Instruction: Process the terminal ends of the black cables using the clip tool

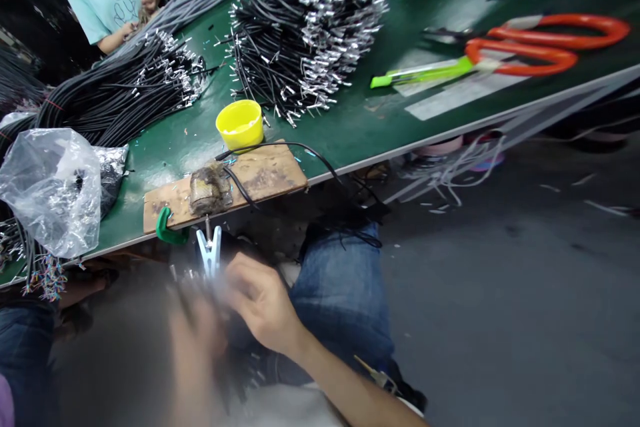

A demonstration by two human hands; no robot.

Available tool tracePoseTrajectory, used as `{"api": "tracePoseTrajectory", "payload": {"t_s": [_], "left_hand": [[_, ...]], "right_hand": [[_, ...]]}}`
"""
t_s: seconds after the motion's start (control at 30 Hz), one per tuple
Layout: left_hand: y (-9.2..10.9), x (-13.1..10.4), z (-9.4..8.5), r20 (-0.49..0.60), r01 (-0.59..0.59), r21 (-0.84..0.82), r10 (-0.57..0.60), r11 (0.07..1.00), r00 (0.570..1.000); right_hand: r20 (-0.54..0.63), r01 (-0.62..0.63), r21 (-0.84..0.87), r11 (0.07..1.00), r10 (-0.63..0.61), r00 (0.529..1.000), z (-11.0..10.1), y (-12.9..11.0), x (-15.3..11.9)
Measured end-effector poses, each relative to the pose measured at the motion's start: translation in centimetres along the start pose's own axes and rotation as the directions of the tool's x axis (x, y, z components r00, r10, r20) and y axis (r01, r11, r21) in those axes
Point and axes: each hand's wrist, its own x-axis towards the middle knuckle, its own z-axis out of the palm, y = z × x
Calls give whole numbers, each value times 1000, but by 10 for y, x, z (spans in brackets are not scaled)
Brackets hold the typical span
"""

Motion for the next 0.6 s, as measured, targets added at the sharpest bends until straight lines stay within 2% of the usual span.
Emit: {"api": "tracePoseTrajectory", "payload": {"t_s": [0.1,0.13,0.2,0.27,0.3,0.33,0.37,0.4,0.43,0.5,0.57,0.6], "left_hand": [[3,-4,2,-101,-114,105,125,988,987],[4,-5,4,-126,-142,138,159,980,979],[6,-6,5,-146,-176,185,204,967,968],[8,-4,5,-137,-197,209,228,958,964],[8,-3,4,-126,-205,211,234,956,964],[9,0,3,-111,-211,207,237,955,965],[10,2,1,-93,-216,199,238,956,967],[11,5,0,-75,-221,188,238,957,968],[12,8,-2,-57,-224,176,237,959,970],[14,12,-4,-21,-236,160,243,958,970],[17,14,-4,-10,-256,168,261,952,965],[18,13,-4,-15,-266,178,273,947,962]], "right_hand": [[-61,-49,48,998,52,997,8,3,-4],[-107,-18,-9,1000,17,994,10,4,-5],[-196,127,-221,967,-171,966,11,7,-7],[-185,275,-397,876,-370,911,9,8,-7],[-146,309,-406,860,-395,907,6,7,-6],[-95,300,-349,888,-352,931,3,7,-5],[-32,229,-236,944,-243,969,-1,6,-3],[50,98,-91,991,-94,994,-5,5,-1],[149,-73,53,996,64,987,-9,5,1],[342,-391,236,890,301,890,-15,6,7],[445,-568,268,778,423,789,-21,8,13],[455,-611,262,747,462,761,-23,10,18]]}}
